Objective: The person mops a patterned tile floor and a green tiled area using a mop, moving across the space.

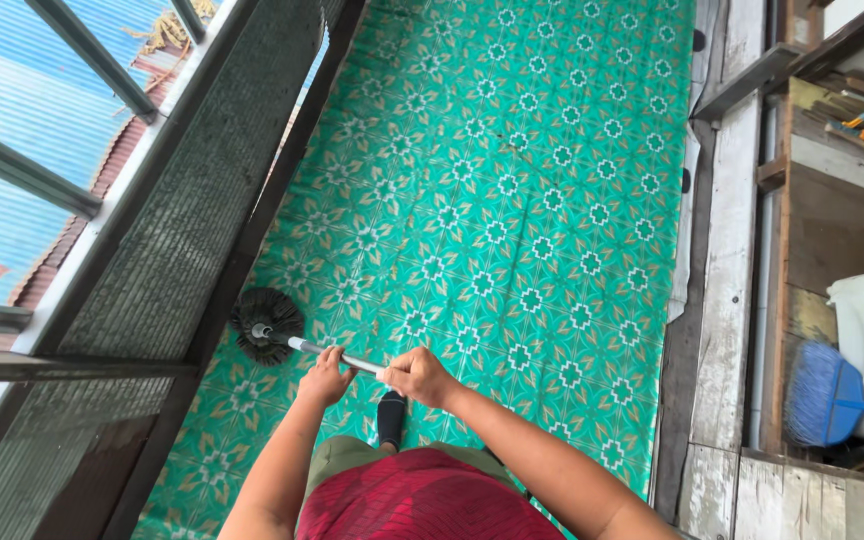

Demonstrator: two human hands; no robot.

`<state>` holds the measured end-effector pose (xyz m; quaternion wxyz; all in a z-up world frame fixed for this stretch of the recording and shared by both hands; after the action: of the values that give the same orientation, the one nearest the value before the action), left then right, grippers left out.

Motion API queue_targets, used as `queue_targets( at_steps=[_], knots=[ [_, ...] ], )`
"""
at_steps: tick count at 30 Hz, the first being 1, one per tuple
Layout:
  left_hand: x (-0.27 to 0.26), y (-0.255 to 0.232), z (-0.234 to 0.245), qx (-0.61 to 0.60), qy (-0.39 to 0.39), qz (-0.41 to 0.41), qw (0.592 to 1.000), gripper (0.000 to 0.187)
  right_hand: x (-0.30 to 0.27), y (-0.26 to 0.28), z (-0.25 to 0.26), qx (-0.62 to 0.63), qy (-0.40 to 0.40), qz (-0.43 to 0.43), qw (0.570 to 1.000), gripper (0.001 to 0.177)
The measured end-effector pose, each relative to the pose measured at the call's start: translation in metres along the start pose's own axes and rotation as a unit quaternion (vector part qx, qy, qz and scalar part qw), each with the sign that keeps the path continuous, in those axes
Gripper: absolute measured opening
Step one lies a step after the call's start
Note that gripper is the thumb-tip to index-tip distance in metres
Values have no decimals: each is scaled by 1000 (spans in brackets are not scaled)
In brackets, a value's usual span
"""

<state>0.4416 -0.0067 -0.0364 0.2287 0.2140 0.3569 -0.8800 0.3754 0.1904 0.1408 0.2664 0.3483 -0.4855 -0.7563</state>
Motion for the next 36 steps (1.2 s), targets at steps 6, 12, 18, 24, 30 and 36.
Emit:
queue_targets(
  at_steps=[6, 12, 18, 24, 30, 36],
  knots=[
    [13, -17, -12, -2, -11, -37, 999, 71, -6, -22, 9, 99, -44, -85, 991, 39],
    [11, -74, -44, -50, -2, -143, 989, 48, -67, -6, 73, 181, -171, -117, 962, 34],
    [-25, -172, -128, -60, 74, -253, 963, 39, -182, 12, 145, 209, -269, -69, 938, 52],
    [-93, -266, -240, -38, 217, -331, 918, 37, -335, 6, 181, 209, -397, -95, 889, 52],
    [-177, -339, -349, -72, 300, -424, 851, 38, -457, -3, 167, 172, -463, -169, 853, 52],
    [-239, -381, -435, -54, 380, -451, 806, 39, -540, -20, 138, 66, -489, -288, 821, 45]
  ],
)
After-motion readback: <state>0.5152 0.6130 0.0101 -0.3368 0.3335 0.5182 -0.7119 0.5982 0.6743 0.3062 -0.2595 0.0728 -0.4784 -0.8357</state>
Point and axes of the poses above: each hand's wrist, its own x-axis towards the middle knuckle, its own z-axis out of the back of the hand, y = z × x, the point moved 7 cm from there along x, towards the middle knuckle, and after that the axes turned 11 degrees about -x, right-handed, at the moved point
